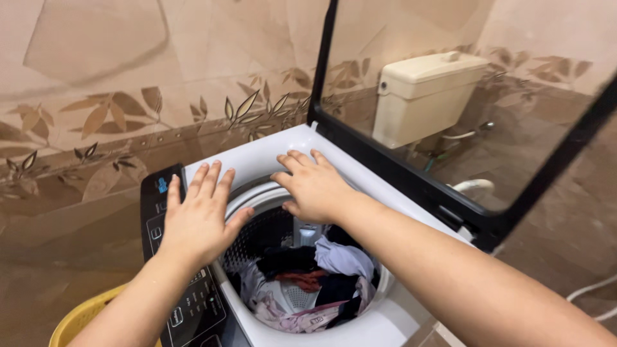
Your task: The person opens the top-loading washing machine and removes wet clothes one by one, placing them into a yellow laundry basket. Items include shirts, pants, and patterned garments. The person handles each piece individually and transfers it to the basket.
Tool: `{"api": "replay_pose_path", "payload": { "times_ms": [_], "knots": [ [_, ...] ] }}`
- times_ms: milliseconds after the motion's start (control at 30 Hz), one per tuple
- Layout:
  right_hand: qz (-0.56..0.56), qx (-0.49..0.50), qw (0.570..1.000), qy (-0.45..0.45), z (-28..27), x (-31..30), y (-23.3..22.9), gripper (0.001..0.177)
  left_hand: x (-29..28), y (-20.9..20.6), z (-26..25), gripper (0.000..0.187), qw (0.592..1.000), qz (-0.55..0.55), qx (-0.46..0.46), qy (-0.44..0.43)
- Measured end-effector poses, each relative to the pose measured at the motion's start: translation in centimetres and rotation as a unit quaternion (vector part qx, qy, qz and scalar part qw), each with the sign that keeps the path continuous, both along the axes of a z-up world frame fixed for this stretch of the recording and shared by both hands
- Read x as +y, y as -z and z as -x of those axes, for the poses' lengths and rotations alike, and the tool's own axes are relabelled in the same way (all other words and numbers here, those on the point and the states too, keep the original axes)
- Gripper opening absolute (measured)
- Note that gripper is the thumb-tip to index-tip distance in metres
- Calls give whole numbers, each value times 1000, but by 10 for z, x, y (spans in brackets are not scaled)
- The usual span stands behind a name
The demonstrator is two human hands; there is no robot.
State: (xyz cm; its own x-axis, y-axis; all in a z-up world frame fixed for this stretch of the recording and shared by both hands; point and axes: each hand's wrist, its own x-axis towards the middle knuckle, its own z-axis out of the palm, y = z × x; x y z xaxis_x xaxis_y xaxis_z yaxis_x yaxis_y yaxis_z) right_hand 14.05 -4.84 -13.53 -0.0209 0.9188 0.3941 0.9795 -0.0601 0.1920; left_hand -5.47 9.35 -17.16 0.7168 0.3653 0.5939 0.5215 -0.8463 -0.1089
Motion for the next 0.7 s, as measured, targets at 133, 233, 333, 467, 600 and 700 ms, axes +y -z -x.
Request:
{"api": "replay_pose_path", "payload": {
  "times_ms": [133,233,333,467,600,700],
  "knots": [
    [54,34,998,-19,-10,30,42,61,-3,20,-23,83,1000,17,19,-9],
    [104,58,993,-18,-22,50,76,61,-2,33,-46,83,999,40,24,-17],
    [176,95,980,4,-40,64,112,62,1,49,-68,83,996,67,40,-37],
    [261,122,956,50,-76,78,157,64,5,74,-85,85,993,83,54,-59],
    [362,160,910,120,-103,84,187,69,16,86,-85,87,984,108,110,-90],
    [421,135,890,109,-105,89,202,79,23,88,-79,86,979,119,127,-111]
  ]
}}
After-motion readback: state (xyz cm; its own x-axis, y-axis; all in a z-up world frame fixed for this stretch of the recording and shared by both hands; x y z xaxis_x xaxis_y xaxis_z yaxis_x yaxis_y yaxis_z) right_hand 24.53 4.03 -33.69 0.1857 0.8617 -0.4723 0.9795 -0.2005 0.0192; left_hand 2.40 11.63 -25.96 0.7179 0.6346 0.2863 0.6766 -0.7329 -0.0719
